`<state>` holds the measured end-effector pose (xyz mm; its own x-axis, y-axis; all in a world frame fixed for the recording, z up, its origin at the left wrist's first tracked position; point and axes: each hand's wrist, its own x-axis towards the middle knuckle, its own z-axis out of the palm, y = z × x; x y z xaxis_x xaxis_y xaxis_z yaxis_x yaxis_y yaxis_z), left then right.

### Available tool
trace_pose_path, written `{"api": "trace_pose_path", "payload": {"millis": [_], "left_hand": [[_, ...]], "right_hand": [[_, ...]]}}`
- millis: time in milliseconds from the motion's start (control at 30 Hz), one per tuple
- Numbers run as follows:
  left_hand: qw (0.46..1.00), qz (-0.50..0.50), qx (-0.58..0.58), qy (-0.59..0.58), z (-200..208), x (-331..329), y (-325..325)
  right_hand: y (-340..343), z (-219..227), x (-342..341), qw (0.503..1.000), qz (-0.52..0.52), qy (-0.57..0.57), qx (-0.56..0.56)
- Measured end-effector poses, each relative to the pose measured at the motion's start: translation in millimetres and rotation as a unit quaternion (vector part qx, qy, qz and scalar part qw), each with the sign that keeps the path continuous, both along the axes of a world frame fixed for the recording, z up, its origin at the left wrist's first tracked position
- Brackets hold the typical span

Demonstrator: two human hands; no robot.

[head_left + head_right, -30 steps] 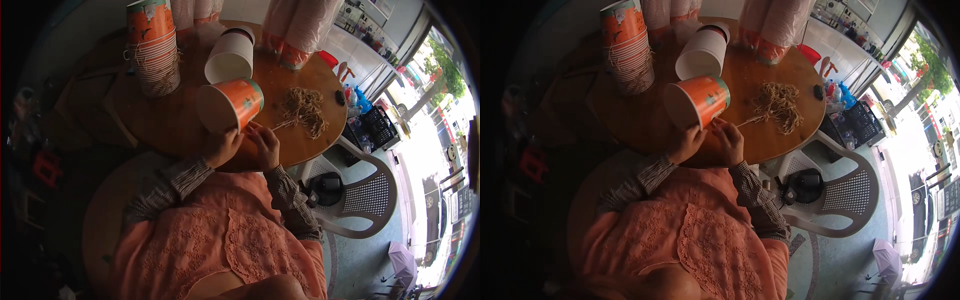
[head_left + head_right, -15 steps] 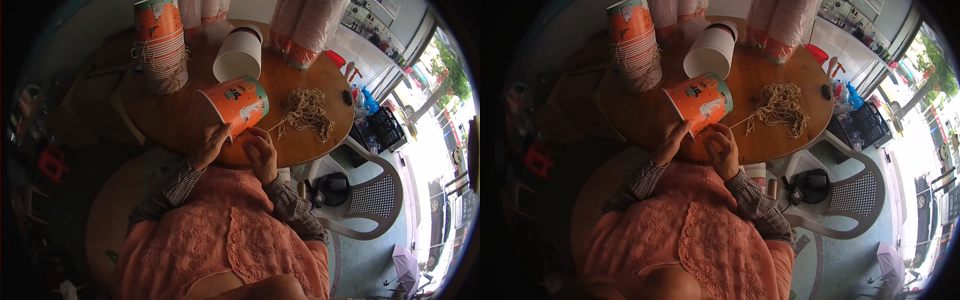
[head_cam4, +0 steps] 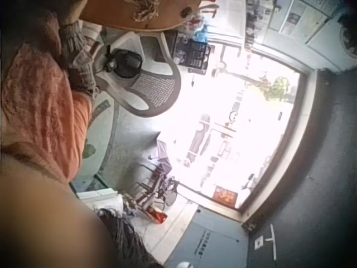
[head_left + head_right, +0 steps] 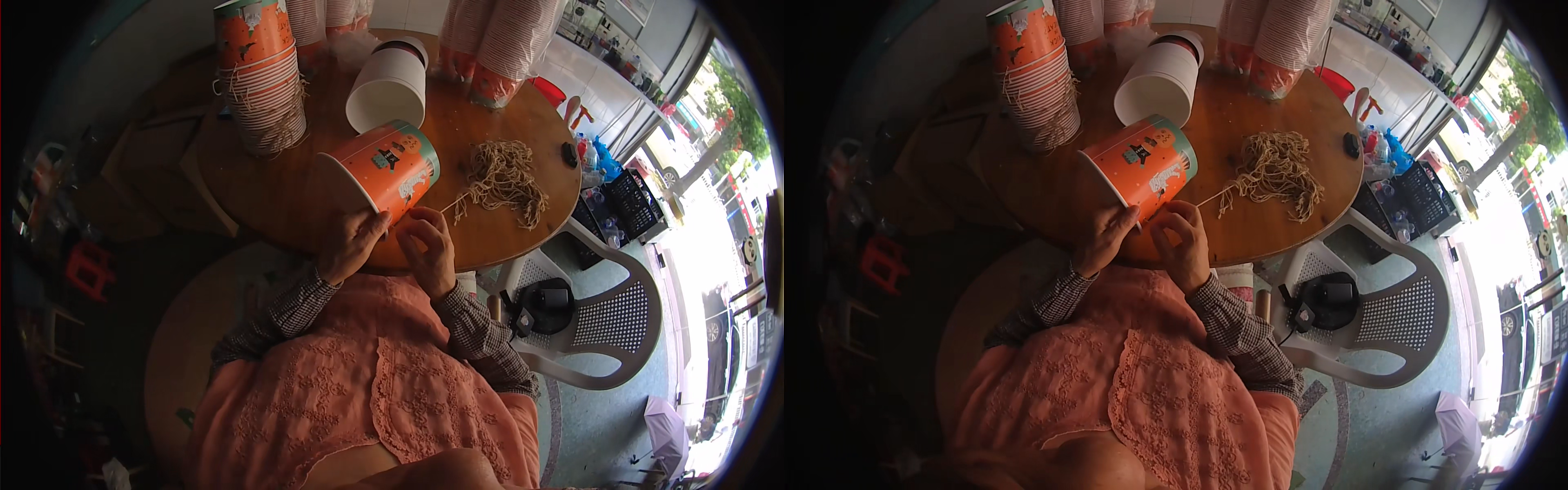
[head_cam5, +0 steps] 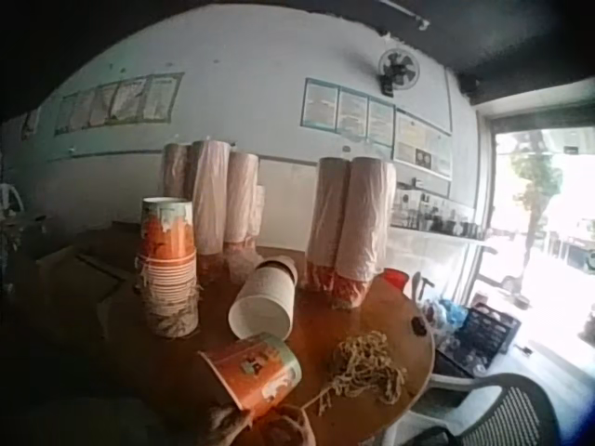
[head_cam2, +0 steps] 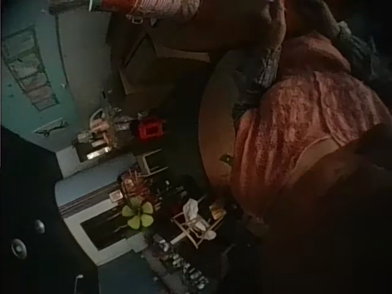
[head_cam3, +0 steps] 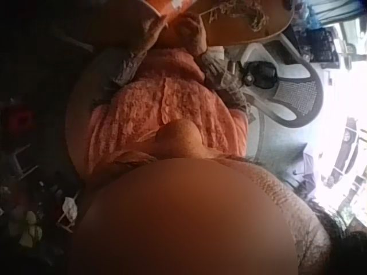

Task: The recorder is threading rope handles through holes in paper buckets and tying knots to secure them.

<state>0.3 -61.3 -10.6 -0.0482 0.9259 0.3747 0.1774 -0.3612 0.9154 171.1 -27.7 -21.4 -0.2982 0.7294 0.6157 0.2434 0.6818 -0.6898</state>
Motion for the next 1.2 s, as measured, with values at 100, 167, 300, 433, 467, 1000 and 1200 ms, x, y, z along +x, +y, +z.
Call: {"api": "trace_pose_path", "payload": {"millis": [100, 167, 300, 433, 467, 1000, 1200], "left_hand": [[0.999, 0.004, -0.010, 0.030, -0.1, 0.7, -1.2], [0.998, 0.005, -0.016, 0.063, -0.7, 2.4, -2.8], [0.994, -0.039, 0.038, 0.091, 3.8, 1.0, -4.0], [0.988, 0.006, 0.071, 0.138, -8.7, 3.1, 4.2], [0.984, 0.022, 0.092, 0.151, -9.8, 4.4, 5.5], [0.953, -0.051, 0.138, 0.266, -9.1, 1.3, -37.0], [0.945, -0.207, 0.096, 0.235, 18.2, -8.0, -71.5]], "right_hand": [[-0.8, 1.2, -1.5, 1.000, 0.008, 0.008, -0.016], [-0.3, 0.9, -2.9, 1.000, 0.001, 0.014, -0.016], [2.9, -4.8, -2.9, 0.999, 0.006, 0.025, -0.048], [6.4, -9.7, -3.4, 0.995, 0.025, 0.062, -0.070], [7.6, -11.6, -2.4, 0.995, 0.028, 0.058, -0.078], [-16.7, -16.9, 30.9, 0.982, 0.109, -0.022, -0.154], [-34.8, 4.7, 45.0, 0.979, 0.087, -0.141, -0.114]]}}
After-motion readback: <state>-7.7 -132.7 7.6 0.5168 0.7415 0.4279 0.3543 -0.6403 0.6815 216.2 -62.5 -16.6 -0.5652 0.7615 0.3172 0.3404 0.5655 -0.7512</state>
